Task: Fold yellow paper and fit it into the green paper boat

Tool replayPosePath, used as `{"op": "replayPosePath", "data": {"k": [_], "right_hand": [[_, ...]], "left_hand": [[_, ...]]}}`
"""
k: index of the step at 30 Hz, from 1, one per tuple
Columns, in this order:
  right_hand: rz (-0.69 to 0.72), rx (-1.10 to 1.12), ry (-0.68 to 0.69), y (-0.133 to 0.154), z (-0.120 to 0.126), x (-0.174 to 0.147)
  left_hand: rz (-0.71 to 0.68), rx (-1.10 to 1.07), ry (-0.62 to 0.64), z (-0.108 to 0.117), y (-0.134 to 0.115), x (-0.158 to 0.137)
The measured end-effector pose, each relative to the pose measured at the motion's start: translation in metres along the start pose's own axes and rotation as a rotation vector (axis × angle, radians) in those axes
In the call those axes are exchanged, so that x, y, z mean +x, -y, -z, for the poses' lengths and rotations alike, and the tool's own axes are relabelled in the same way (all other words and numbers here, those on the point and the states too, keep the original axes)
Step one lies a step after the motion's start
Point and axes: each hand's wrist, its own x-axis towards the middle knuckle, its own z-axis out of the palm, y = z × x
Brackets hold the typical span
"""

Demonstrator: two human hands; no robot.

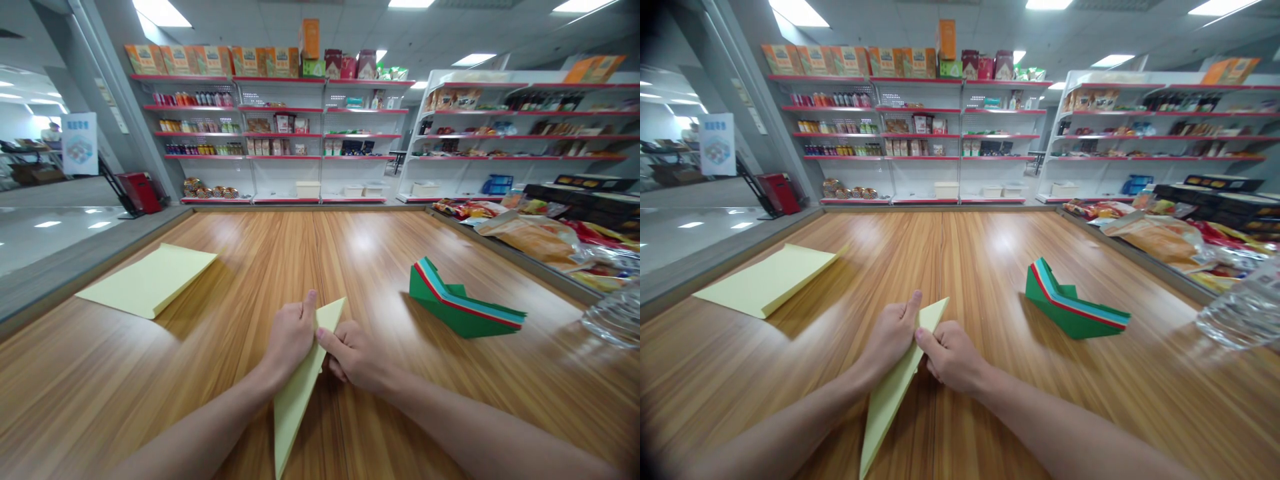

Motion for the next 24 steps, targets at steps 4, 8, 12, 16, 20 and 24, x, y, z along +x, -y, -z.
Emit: {"op": "replayPosePath", "data": {"k": [4,8,12,16,20,24], "right_hand": [[0.034,-0.018,0.119,0.004,-0.003,-0.003],[0.005,0.06,0.255,0.008,-0.006,-0.01],[-0.022,0.108,0.234,0.008,-0.005,-0.01],[-0.013,-0.025,-0.006,0.003,-0.001,-0.002],[-0.031,-0.047,-0.052,0.001,0.0,0.002],[0.021,-0.024,0.126,0.005,0.0,-0.003]], "left_hand": [[0.028,-0.075,-0.023,-0.001,-0.003,0.0],[0.205,-0.326,0.166,-0.005,-0.011,-0.001],[0.301,-0.43,0.161,-0.007,-0.014,-0.003],[0.164,-0.281,0.095,-0.005,-0.005,-0.001],[0.063,-0.096,0.003,-0.003,0.003,0.002],[0.126,-0.261,0.068,-0.004,-0.004,0.0]]}}
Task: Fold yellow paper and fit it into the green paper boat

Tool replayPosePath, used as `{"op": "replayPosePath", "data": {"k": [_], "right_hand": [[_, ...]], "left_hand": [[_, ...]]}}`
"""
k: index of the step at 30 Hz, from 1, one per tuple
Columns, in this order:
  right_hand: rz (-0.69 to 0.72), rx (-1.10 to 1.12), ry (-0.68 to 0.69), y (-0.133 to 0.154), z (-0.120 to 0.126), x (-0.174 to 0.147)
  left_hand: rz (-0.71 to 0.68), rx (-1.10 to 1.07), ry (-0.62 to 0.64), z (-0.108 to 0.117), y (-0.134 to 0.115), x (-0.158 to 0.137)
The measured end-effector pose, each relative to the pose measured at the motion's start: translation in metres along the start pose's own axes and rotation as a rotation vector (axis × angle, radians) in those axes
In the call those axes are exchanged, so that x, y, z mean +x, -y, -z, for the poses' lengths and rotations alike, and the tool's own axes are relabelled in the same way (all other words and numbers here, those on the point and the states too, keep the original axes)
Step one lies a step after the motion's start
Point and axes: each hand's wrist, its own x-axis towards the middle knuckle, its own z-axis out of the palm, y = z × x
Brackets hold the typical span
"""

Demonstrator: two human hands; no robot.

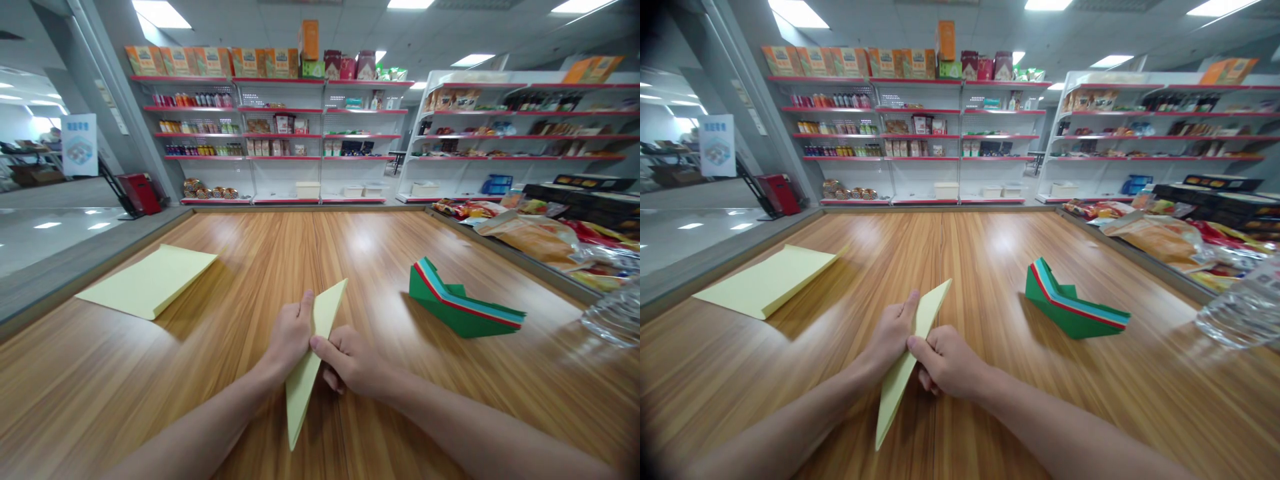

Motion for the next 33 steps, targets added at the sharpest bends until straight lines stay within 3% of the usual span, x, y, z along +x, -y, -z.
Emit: {"op": "replayPosePath", "data": {"k": [3,5,11,13,18,20,23,26,29,33], "right_hand": [[-0.01,0.128,0.131,0.005,0.001,-0.005],[-0.034,0.18,0.136,0.006,0.001,-0.007],[-0.027,0.04,-0.252,-0.003,0.002,0.002],[-0.045,0.05,-0.304,-0.006,0.003,0.005],[-0.043,0.119,-0.052,-0.004,0.002,0.003],[-0.031,0.165,0.003,-0.001,0.0,0.001],[-0.057,0.261,-0.025,0.001,-0.004,-0.001],[-0.074,0.22,-0.099,-0.001,-0.008,0.0],[-0.039,0.016,-0.03,-0.003,-0.01,0.0],[-0.004,-0.133,-0.112,-0.003,-0.006,0.001]], "left_hand": [[0.17,-0.194,0.126,-0.006,-0.01,-0.006],[0.22,-0.251,0.14,-0.008,-0.013,-0.008],[-0.029,0.041,-0.007,-0.002,0.002,-0.002],[-0.037,0.082,-0.011,0.001,0.007,0.0],[0.014,-0.048,-0.015,-0.002,0.002,-0.003],[0.131,-0.147,0.05,-0.005,-0.005,-0.006],[0.313,-0.218,0.086,-0.006,-0.012,-0.008],[0.188,-0.127,-0.085,-0.001,-0.012,-0.006],[0.008,-0.008,-0.269,0.004,-0.005,-0.002],[-0.02,0.043,-0.242,0.0,0.004,-0.003]]}}
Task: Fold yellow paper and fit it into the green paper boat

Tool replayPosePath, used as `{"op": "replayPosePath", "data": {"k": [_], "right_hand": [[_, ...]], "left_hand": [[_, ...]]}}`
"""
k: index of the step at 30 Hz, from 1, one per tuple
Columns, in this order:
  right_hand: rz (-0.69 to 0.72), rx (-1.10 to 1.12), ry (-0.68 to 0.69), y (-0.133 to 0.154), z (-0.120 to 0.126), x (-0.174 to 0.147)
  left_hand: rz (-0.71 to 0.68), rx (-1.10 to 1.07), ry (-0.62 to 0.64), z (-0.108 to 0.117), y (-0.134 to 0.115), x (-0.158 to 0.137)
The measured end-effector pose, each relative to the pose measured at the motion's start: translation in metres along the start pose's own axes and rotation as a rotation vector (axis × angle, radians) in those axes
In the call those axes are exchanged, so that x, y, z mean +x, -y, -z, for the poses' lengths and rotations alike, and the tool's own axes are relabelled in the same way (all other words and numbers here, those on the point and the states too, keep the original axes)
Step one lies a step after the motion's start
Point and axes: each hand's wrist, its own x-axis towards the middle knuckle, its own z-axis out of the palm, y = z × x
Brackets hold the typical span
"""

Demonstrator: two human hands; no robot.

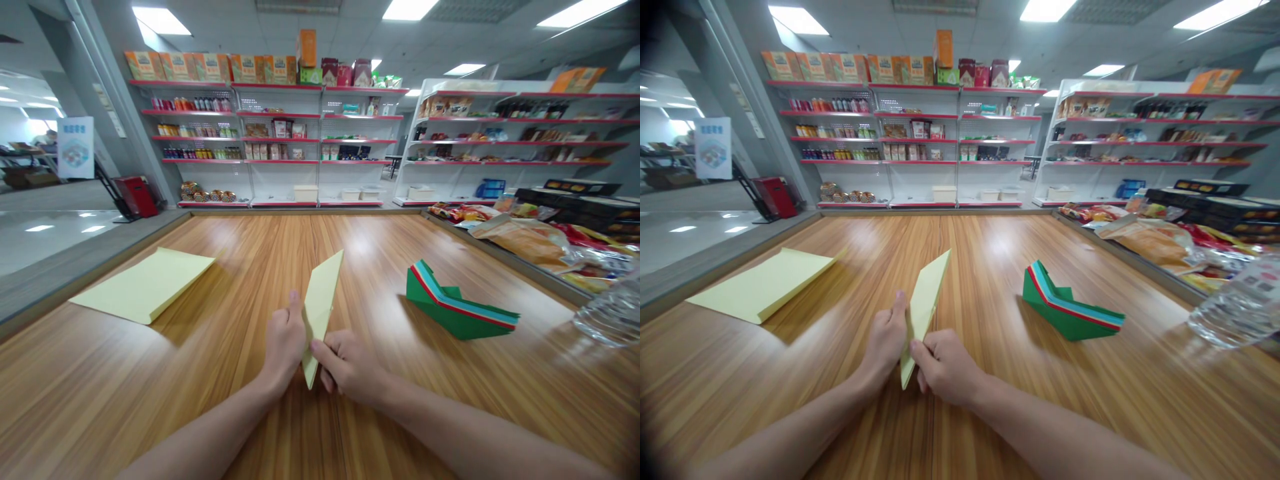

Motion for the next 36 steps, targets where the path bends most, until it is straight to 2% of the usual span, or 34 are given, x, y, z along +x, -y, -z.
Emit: {"op": "replayPosePath", "data": {"k": [2,6,8,12,14,17,19,23,25,27,29,31,33,34,36], "right_hand": [[-0.019,0.0,-0.015,0.001,0.003,0.001],[0.003,-0.008,0.118,0.003,0.002,0.001],[0.049,-0.022,0.171,0.004,0.0,-0.002],[0.141,-0.033,0.212,0.004,-0.002,-0.006],[0.142,-0.021,0.192,0.004,-0.003,-0.005],[0.107,-0.052,0.144,0.007,-0.003,-0.004],[0.099,-0.094,0.155,0.01,-0.002,-0.005],[0.254,-0.196,0.219,0.011,0.001,-0.01],[0.297,-0.213,0.22,0.009,0.001,-0.01],[0.233,-0.166,0.154,0.006,0.003,-0.007],[0.095,-0.036,-0.01,0.002,0.006,-0.002],[-0.031,0.125,-0.224,-0.002,0.011,0.005],[-0.062,0.181,-0.358,-0.007,0.014,0.011],[-0.047,0.148,-0.362,-0.009,0.015,0.012],[-0.005,0.007,-0.283,-0.011,0.013,0.012]], "left_hand": [[0.003,0.017,0.034,-0.003,0.002,-0.002],[0.027,0.002,0.02,-0.005,0.0,-0.004],[0.116,-0.079,0.06,-0.007,-0.003,-0.006],[0.431,-0.297,0.24,-0.01,-0.008,-0.012],[0.466,-0.307,0.217,-0.01,-0.007,-0.01],[0.318,-0.184,0.055,-0.009,-0.002,-0.004],[0.267,-0.146,0.028,-0.009,-0.001,-0.002],[0.333,-0.187,0.228,-0.011,-0.004,-0.008],[0.32,-0.19,0.26,-0.011,-0.004,-0.01],[0.248,-0.164,0.181,-0.011,0.0,-0.009],[0.139,-0.124,0.133,-0.01,0.005,-0.006],[0.032,-0.067,0.162,-0.008,0.009,-0.004],[-0.04,0.007,0.193,-0.007,0.01,-0.003],[-0.061,0.04,0.193,-0.006,0.01,-0.003],[-0.086,0.067,0.175,-0.004,0.006,-0.001]]}}
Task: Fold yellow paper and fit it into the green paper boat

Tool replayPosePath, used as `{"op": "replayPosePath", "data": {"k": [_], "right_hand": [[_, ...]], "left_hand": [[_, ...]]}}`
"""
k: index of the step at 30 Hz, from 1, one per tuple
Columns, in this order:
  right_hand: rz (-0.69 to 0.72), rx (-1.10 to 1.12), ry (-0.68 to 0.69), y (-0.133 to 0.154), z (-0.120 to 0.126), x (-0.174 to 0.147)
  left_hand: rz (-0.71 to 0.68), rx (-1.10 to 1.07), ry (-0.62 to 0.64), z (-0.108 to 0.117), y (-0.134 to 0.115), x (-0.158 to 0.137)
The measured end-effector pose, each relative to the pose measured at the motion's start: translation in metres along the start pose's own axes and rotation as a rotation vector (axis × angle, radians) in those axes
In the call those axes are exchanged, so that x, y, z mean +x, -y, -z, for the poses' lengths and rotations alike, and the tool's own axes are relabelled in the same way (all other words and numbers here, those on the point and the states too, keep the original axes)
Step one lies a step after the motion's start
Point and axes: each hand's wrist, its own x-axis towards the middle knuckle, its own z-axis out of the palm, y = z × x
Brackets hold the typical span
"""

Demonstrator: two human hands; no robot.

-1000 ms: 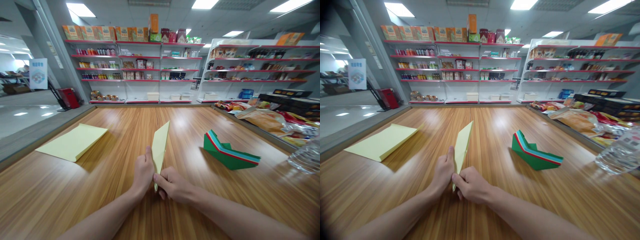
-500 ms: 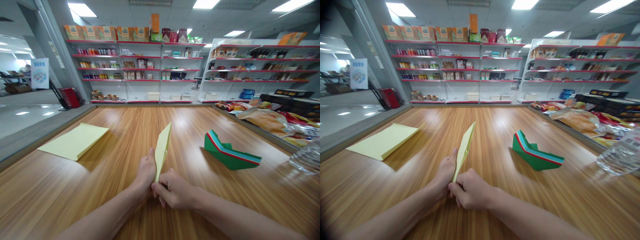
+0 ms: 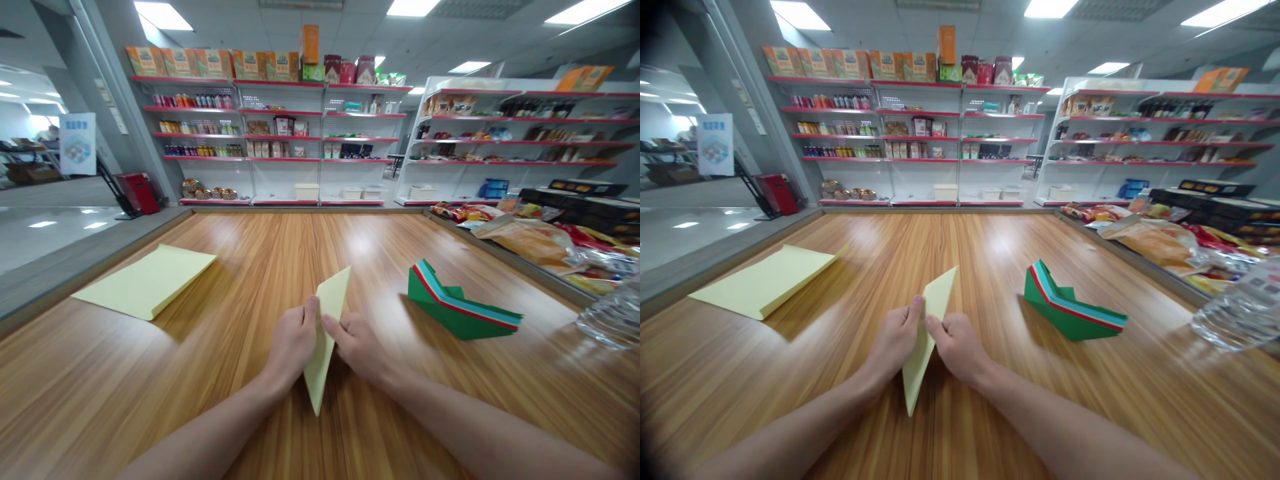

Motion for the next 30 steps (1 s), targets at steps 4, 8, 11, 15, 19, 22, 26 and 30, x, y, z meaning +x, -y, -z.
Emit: {"op": "replayPosePath", "data": {"k": [4,8,11,15,19,22,26,30], "right_hand": [[0.071,-0.093,0.258,0.004,-0.006,-0.01],[0.137,0.029,0.455,0.012,-0.004,-0.019],[0.124,0.029,0.426,0.013,-0.003,-0.019],[-0.003,-0.022,0.264,0.009,-0.003,-0.011],[-0.072,0.119,-0.008,0.009,-0.001,-0.002],[-0.064,0.268,-0.047,0.011,0.001,0.0],[-0.094,0.336,-0.004,0.012,0.004,0.001],[-0.161,0.285,-0.139,0.007,0.007,0.007]], "left_hand": [[0.034,-0.075,-0.043,0.003,-0.009,0.001],[0.238,-0.238,0.141,0.0,-0.015,-0.001],[0.233,-0.225,0.155,0.0,-0.015,0.0],[0.037,-0.035,-0.023,0.006,-0.011,0.002],[0.045,-0.001,0.043,0.006,-0.014,-0.003],[0.145,-0.194,0.239,0.001,-0.023,-0.007],[0.2,-0.284,0.329,-0.001,-0.024,-0.006],[0.017,-0.102,0.115,0.0,-0.013,-0.005]]}}
